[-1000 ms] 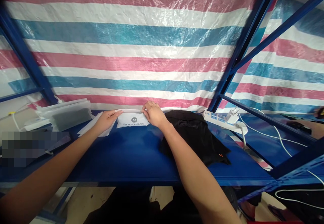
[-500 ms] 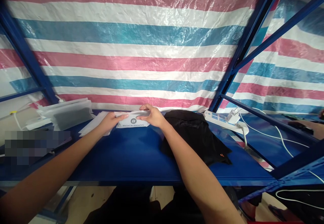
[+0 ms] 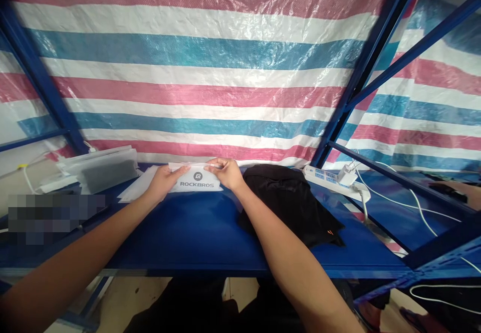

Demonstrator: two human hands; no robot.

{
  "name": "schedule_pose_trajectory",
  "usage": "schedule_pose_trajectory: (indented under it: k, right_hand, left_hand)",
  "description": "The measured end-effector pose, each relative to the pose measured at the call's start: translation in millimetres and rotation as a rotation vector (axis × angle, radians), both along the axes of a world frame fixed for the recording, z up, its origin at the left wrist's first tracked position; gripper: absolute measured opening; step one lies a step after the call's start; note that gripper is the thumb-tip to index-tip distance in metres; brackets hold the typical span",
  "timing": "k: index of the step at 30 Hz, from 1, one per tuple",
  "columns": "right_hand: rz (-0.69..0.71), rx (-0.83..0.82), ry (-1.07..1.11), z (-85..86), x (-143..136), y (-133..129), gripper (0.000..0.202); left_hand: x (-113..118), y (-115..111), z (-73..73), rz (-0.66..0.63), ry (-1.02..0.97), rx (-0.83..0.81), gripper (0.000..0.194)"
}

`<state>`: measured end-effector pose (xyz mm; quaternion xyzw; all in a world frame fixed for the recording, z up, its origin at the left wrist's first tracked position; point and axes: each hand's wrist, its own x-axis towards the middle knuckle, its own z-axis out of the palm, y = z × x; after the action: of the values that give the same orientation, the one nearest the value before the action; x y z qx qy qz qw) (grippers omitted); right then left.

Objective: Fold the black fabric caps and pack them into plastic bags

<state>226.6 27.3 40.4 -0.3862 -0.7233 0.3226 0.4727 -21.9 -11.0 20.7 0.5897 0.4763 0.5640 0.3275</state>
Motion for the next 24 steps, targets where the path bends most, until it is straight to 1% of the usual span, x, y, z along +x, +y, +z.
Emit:
schedule_pose_trajectory:
  k: [2, 4, 6, 8, 10, 12, 14, 15, 17, 19, 20, 22, 24]
  right_hand:
    - [-0.072, 0.174, -0.012, -1.3, -3.9, -5.5, 0.037]
    - [-0.127, 0.338, -0.046, -4.6, -7.6, -10.0, 0.053]
    - [-0.138, 0.419, -0.108, -8.8, -10.4, -13.0, 0.062]
    - [-0.127, 0.450, -0.187, -12.8, -12.8, -15.0, 0.061]
    - [-0.099, 0.471, -0.272, -15.4, -15.3, -16.9, 0.058]
    - [-0.062, 0.489, -0.343, -16.6, -18.5, -19.9, 0.056]
    - [-0.025, 0.499, -0.398, -16.9, -21.9, -23.9, 0.054]
    - [-0.006, 0.499, -0.422, -16.9, -23.5, -26.2, 0.054]
    - [0.026, 0.489, -0.468, -16.8, -26.2, -30.5, 0.052]
    - [0.046, 0.477, -0.526, -15.8, -28.0, -34.2, 0.049]
    - [0.048, 0.476, -0.570, -14.7, -28.4, -35.6, 0.047]
    - [0.016, 0.478, -0.693, -10.8, -27.9, -37.8, 0.042]
    - [-0.091, 0.455, -0.841, -4.8, -25.1, -38.8, 0.036]
  left_hand:
    - [-5.6, -2.9, 8.7, 0.073, 0.021, 0.003, 0.053]
    - [-21.1, -3.4, 19.2, 0.208, 0.026, 0.021, 0.055]
    - [-46.9, -1.6, 28.8, 0.387, 0.023, 0.058, 0.056]
    - [-79.1, 1.4, 34.5, 0.566, 0.023, 0.107, 0.053]
    - [-111.3, 3.4, 34.2, 0.740, 0.030, 0.116, 0.051]
    - [-136.8, 2.5, 28.4, 0.843, 0.071, 0.110, 0.048]
    - [-151.1, -1.8, 20.4, 0.911, 0.197, 0.106, 0.043]
    - [-153.4, -5.2, 16.9, 0.926, 0.282, 0.110, 0.045]
    - [-149.4, -13.8, 12.8, 0.934, 0.451, 0.127, 0.060]
    - [-137.0, -23.5, 13.3, 0.957, 0.581, 0.157, 0.073]
    - [-129.3, -28.2, 15.0, 0.984, 0.634, 0.192, 0.076]
    - [-114.2, -36.7, 19.9, 1.017, 0.730, 0.297, 0.080]
    - [-102.6, -42.3, 24.7, 0.979, 0.808, 0.425, 0.080]
